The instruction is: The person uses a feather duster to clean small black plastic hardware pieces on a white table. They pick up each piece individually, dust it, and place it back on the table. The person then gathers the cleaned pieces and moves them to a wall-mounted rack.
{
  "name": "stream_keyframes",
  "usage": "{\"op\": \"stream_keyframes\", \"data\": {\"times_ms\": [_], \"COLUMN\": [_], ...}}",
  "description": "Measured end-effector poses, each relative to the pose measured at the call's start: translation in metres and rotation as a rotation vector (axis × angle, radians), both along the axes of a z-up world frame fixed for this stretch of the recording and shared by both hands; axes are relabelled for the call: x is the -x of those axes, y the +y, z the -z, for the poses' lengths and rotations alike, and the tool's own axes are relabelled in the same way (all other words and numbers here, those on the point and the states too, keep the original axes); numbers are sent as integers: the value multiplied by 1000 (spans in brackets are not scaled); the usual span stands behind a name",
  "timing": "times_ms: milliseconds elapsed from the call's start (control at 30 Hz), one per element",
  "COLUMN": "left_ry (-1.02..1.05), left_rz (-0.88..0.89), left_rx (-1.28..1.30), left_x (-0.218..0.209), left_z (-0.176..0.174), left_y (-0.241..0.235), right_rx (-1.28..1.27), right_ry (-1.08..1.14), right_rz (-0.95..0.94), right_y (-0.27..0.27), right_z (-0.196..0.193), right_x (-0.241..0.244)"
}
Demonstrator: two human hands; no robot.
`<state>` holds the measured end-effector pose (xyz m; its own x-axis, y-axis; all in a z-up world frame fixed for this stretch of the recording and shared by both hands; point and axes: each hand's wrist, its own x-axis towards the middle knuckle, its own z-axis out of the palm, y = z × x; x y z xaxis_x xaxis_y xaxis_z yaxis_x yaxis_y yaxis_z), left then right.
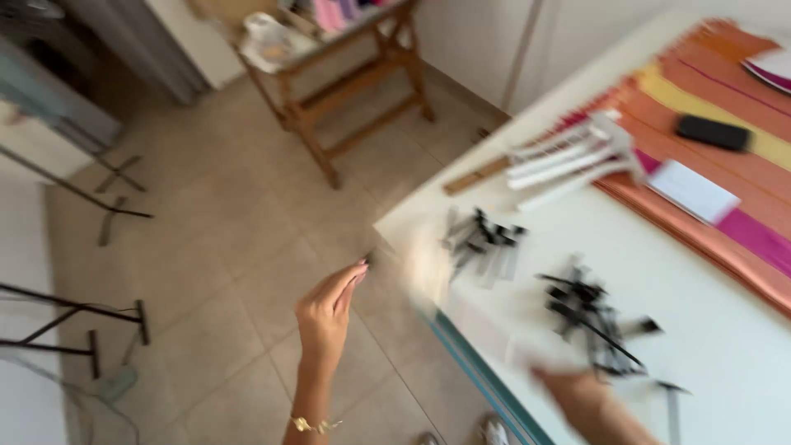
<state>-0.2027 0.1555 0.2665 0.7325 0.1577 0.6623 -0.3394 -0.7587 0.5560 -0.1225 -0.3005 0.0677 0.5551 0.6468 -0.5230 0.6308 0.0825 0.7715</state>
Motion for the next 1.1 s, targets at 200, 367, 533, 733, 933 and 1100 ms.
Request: {"op": "stream_keyframes", "data": {"times_ms": [200,367,533,733,933,1100], "left_ry": [-201,-279,-352,-298,-208,-178], "left_rz": [-352,-505,-505,-418,-258,-186], "left_rx": [-53,-124,77,472,620,411], "left_x": [60,90,114,131,117,92], "left_z": [17,22,13,-2,14,25], "left_y": [48,81,86,92,102,97], "right_rx": [-1799,-1757,-1451,-1609,-1326,-1362], "right_ry": [773,1037,1173,890,1053,1276], "right_rz": [802,1634,431,1283,1086,779], "right_y": [115,163,180,207,179,164], "right_z": [-88,-65,-25,-100,-174,-117], "right_x": [27,47,59,77,86,96]}}
